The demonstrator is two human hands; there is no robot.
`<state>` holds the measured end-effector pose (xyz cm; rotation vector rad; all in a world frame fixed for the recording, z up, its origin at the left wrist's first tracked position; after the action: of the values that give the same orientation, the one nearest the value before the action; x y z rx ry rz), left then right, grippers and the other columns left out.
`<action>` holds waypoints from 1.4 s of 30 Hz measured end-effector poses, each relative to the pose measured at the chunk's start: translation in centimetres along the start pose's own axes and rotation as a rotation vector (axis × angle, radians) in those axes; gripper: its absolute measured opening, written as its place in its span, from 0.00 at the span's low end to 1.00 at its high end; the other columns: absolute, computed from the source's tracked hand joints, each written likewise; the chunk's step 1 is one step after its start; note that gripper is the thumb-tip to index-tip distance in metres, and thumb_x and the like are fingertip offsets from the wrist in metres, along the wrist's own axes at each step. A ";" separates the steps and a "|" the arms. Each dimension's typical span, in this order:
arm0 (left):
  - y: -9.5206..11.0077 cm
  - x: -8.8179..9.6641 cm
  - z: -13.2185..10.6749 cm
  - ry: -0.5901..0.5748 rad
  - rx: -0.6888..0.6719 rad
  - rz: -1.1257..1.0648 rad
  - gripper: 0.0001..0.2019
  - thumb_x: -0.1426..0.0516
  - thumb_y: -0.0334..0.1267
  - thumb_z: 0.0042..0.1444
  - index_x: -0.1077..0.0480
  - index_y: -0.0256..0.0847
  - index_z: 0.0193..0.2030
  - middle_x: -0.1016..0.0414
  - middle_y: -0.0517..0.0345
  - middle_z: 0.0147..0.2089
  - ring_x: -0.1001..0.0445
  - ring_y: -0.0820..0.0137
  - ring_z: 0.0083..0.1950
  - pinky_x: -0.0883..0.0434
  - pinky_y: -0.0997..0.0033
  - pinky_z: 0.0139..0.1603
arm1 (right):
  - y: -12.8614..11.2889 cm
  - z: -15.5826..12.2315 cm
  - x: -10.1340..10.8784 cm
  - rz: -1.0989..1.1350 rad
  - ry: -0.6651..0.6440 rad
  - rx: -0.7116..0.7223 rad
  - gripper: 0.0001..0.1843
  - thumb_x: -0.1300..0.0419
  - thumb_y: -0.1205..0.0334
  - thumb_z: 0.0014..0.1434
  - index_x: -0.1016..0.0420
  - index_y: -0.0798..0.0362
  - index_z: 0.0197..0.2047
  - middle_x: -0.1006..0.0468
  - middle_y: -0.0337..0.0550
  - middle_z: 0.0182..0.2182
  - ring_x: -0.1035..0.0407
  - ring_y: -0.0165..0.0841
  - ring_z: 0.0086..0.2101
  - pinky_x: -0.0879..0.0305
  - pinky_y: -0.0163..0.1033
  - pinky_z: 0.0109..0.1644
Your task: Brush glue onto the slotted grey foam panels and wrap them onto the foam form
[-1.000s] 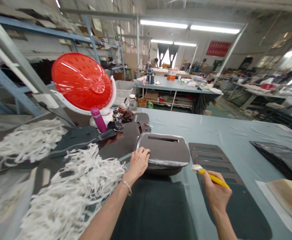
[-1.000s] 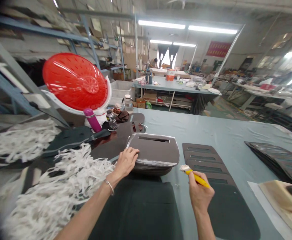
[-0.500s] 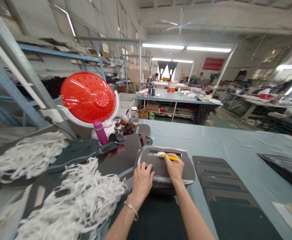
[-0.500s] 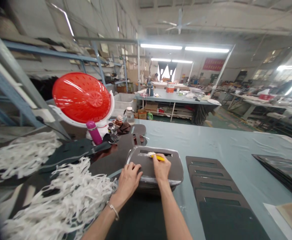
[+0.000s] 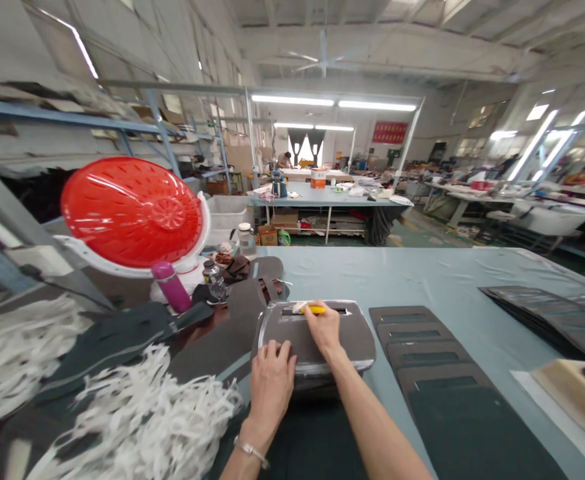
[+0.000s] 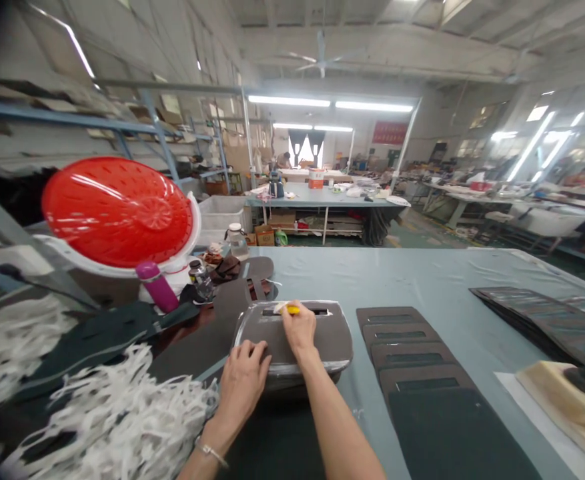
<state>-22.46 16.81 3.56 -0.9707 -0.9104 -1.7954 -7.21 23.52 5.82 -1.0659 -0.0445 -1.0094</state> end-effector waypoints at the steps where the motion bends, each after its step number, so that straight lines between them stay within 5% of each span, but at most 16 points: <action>1: 0.0 0.1 0.0 -0.001 0.001 -0.003 0.13 0.52 0.39 0.61 0.33 0.45 0.50 0.35 0.53 0.43 0.37 0.64 0.45 0.38 0.64 0.46 | 1.7 0.3 1.9 -0.056 0.048 -0.039 0.15 0.48 0.52 0.54 0.23 0.49 0.31 0.22 0.41 0.24 0.30 0.32 0.25 0.40 0.33 0.31; 5: 0.3 0.3 0.4 -0.028 0.034 -0.015 0.12 0.50 0.38 0.58 0.32 0.44 0.48 0.35 0.52 0.44 0.37 0.63 0.46 0.39 0.63 0.45 | 8.0 0.8 10.9 -0.280 0.275 -0.192 0.18 0.49 0.49 0.54 0.23 0.50 0.29 0.23 0.43 0.22 0.31 0.34 0.25 0.42 0.34 0.31; 8: 1.8 -0.2 1.3 -0.087 0.076 -0.095 0.10 0.49 0.29 0.54 0.31 0.41 0.42 0.34 0.51 0.42 0.36 0.62 0.46 0.38 0.63 0.45 | 10.3 -0.3 14.4 -0.323 0.341 -0.254 0.20 0.50 0.48 0.55 0.22 0.50 0.37 0.22 0.44 0.25 0.30 0.34 0.26 0.42 0.34 0.31; 13: 7.7 -3.0 3.4 -0.189 0.032 -0.627 0.14 0.52 0.24 0.53 0.33 0.40 0.44 0.31 0.52 0.43 0.31 0.69 0.43 0.36 0.67 0.46 | 10.6 -3.2 13.9 -0.105 0.173 -0.281 0.21 0.52 0.48 0.58 0.25 0.47 0.45 0.21 0.44 0.34 0.27 0.35 0.31 0.38 0.37 0.36; 16: 10.7 -5.2 5.0 -0.262 0.175 -0.975 0.07 0.47 0.33 0.54 0.32 0.38 0.40 0.29 0.52 0.40 0.30 0.69 0.41 0.34 0.66 0.46 | 8.8 -4.7 14.0 0.031 0.185 -0.256 0.20 0.53 0.48 0.61 0.27 0.48 0.47 0.21 0.44 0.36 0.27 0.37 0.36 0.36 0.39 0.40; 19: 12.5 -6.8 6.4 -0.358 0.356 -1.353 0.15 0.39 0.45 0.48 0.30 0.36 0.37 0.27 0.52 0.36 0.29 0.69 0.37 0.33 0.68 0.41 | 6.3 -5.5 14.1 0.164 0.174 -0.223 0.18 0.53 0.49 0.62 0.30 0.50 0.46 0.21 0.44 0.35 0.27 0.35 0.36 0.35 0.38 0.41; 23: 12.8 -7.4 7.1 -0.418 0.406 -1.566 0.19 0.35 0.49 0.40 0.29 0.34 0.31 0.26 0.54 0.30 0.29 0.72 0.31 0.32 0.70 0.36 | 4.4 -5.8 13.6 0.268 0.151 -0.205 0.16 0.54 0.50 0.63 0.33 0.50 0.44 0.23 0.43 0.34 0.29 0.33 0.33 0.35 0.37 0.39; 27: 10.0 -6.7 6.3 -0.411 0.447 -1.716 0.20 0.37 0.51 0.43 0.28 0.34 0.34 0.24 0.52 0.34 0.26 0.71 0.34 0.29 0.68 0.41 | 5.6 -6.3 12.8 0.112 0.200 -0.140 0.16 0.55 0.52 0.64 0.31 0.51 0.42 0.25 0.46 0.37 0.31 0.34 0.38 0.37 0.39 0.44; 31: 5.0 -3.3 4.6 -0.304 0.520 -1.920 0.14 0.36 0.42 0.45 0.28 0.35 0.36 0.23 0.55 0.37 0.25 0.73 0.37 0.29 0.71 0.44 | 8.4 -7.7 11.4 -0.244 0.163 -0.069 0.13 0.51 0.55 0.61 0.28 0.50 0.40 0.25 0.48 0.38 0.36 0.40 0.44 0.43 0.45 0.48; 35: 2.0 4.0 2.6 -0.149 0.499 -2.020 0.10 0.36 0.36 0.47 0.29 0.38 0.37 0.22 0.60 0.37 0.25 0.76 0.38 0.28 0.76 0.41 | 10.0 -8.5 11.2 -0.395 0.078 -0.030 0.08 0.45 0.57 0.57 0.29 0.50 0.38 0.27 0.50 0.47 0.41 0.45 0.50 0.47 0.50 0.51; 38: 4.0 10.2 0.9 -0.092 0.433 -2.063 0.11 0.39 0.34 0.50 0.29 0.39 0.41 0.22 0.59 0.41 0.24 0.73 0.42 0.28 0.76 0.45 | 9.5 -8.3 13.0 -0.324 0.109 -0.049 0.11 0.41 0.54 0.54 0.31 0.51 0.38 0.31 0.51 0.53 0.45 0.48 0.54 0.48 0.53 0.52; 42: 11.4 14.7 -1.9 -0.252 0.325 -2.078 0.16 0.40 0.34 0.50 0.29 0.39 0.48 0.21 0.57 0.42 0.23 0.67 0.43 0.26 0.73 0.45 | 8.2 -8.6 16.7 0.084 0.118 -0.095 0.17 0.41 0.48 0.53 0.34 0.50 0.39 0.29 0.50 0.50 0.38 0.42 0.50 0.44 0.49 0.53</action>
<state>-17.04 6.09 17.83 0.4523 -2.8039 -2.7322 4.56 6.94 3.53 -1.0836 0.1442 -1.0045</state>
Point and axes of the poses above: each hand's wrist, its own z-axis towards the middle knuckle, its own x-axis out of the back of the hand, y = z × x, the point moved 4 cm from there along z, towards the middle knuckle
